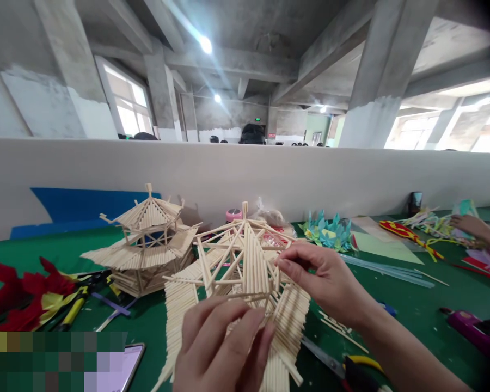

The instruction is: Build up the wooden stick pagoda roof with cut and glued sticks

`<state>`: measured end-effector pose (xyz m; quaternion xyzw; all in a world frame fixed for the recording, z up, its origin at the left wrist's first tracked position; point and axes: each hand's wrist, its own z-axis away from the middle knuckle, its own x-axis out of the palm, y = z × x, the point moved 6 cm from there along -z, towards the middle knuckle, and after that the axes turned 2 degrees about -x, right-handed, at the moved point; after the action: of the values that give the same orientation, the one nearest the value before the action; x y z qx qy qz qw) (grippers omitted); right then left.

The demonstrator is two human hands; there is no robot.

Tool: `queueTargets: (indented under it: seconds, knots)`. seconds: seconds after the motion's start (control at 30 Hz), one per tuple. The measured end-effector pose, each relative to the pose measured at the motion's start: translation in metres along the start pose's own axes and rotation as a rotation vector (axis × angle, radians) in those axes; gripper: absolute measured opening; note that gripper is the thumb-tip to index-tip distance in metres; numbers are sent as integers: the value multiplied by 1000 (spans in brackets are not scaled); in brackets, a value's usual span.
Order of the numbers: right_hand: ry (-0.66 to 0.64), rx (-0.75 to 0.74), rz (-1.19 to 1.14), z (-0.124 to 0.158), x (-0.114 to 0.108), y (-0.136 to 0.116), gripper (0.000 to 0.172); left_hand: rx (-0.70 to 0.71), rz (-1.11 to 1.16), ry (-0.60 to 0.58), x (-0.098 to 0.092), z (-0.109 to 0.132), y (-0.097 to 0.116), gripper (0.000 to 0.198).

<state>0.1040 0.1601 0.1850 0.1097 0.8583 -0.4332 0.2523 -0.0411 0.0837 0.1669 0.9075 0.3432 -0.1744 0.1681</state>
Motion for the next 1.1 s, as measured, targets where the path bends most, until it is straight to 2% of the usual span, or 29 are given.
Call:
queueTargets:
  seconds: [0.1, 0.2, 0.43, 0.7, 1.1]
  knots:
    - [4, -52, 84, 0, 1, -5, 15, 95, -197, 1, 4, -11, -4, 31]
    - [-3, -81, 147, 1, 2, -7, 15, 146, -265, -19, 15, -16, -6, 28]
    - [-22, -109, 272, -1, 4, -9, 16, 146, -173, 109, 18, -23, -7, 12]
    - [-43, -99, 275, -4, 2, -11, 13, 186, -185, 117, 20, -26, -5, 13]
    - [-141, -107, 437, -10, 0, -21, 15, 251, -244, 102, 22, -18, -7, 19]
